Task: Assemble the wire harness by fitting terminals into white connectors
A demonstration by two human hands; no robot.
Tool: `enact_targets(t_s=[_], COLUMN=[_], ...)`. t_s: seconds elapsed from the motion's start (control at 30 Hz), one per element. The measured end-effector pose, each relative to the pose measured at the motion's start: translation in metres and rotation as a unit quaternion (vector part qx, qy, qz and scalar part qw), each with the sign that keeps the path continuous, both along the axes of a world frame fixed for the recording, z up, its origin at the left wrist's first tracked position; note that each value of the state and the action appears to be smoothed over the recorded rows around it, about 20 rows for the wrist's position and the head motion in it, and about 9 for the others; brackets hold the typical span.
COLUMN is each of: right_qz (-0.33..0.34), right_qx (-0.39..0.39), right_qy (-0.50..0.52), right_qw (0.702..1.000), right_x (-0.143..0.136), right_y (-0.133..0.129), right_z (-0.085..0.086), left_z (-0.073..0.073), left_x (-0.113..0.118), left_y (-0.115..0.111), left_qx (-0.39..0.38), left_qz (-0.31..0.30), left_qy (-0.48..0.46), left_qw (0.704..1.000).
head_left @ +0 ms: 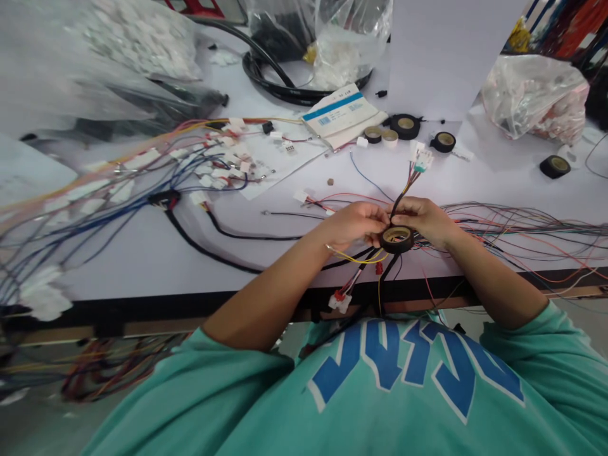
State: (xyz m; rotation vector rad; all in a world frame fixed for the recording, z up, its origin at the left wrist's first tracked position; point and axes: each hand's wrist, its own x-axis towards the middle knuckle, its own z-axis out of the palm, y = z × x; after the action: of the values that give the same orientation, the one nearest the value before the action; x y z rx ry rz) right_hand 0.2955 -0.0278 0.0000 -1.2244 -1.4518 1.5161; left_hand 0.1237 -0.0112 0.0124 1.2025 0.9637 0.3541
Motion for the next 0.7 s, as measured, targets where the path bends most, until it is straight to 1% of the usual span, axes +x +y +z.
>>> enact_targets(t_s=[0.1, 0.17, 0.2, 0.27, 0.33, 0.37, 0.4, 0.47, 0.57, 0.63, 0.7], right_qz=[-0.03, -0.033, -0.01, 0.084, 0.176, 0.197, 0.203, 0.193, 0.189, 0.182, 0.171], right_qx=[0.048, 0.1, 0.123, 0.151, 0.177, 0.196, 0.217, 0.247, 0.261, 0.265, 0.27], right_qy=[-0.05, -0.075, -0.082, -0.099, -0.145, -0.178, -0.214, -0.278, -0.341, -0.382, -0.428], right_qw=[0.997, 0.992, 0.989, 0.98, 0.957, 0.944, 0.93, 0.908, 0.883, 0.867, 0.845], right_x=[0.007, 0.014, 0.017, 0.021, 0.021, 0.02, 0.018, 0.015, 0.013, 0.013, 0.012], right_y=[0.003, 0.001, -0.001, -0.007, -0.013, -0.016, -0.017, -0.018, -0.016, -0.015, -0.014], right_z=[0.003, 0.011, 0.017, 0.028, 0.035, 0.037, 0.036, 0.032, 0.027, 0.026, 0.027], left_z=[-0.009, -0.013, -0.014, -0.015, -0.013, -0.012, -0.011, -0.01, -0.009, -0.01, -0.01], left_x=[0.001, 0.002, 0.002, 0.003, 0.003, 0.004, 0.004, 0.004, 0.004, 0.005, 0.007], left_y=[0.003, 0.003, 0.004, 0.004, 0.004, 0.004, 0.003, 0.003, 0.001, 0.0, -0.002], left_qx=[-0.015, -0.009, 0.001, 0.033, 0.078, 0.102, 0.124, 0.164, 0.197, 0.174, 0.12], left_qz=[-0.013, -0.04, -0.053, -0.076, -0.087, -0.09, -0.092, -0.094, -0.087, -0.068, -0.03], left_qy=[-0.024, -0.039, -0.039, -0.017, 0.025, 0.048, 0.069, 0.106, 0.145, 0.142, 0.119], left_qw=[1.0, 0.998, 0.998, 0.996, 0.993, 0.99, 0.986, 0.976, 0.966, 0.972, 0.985])
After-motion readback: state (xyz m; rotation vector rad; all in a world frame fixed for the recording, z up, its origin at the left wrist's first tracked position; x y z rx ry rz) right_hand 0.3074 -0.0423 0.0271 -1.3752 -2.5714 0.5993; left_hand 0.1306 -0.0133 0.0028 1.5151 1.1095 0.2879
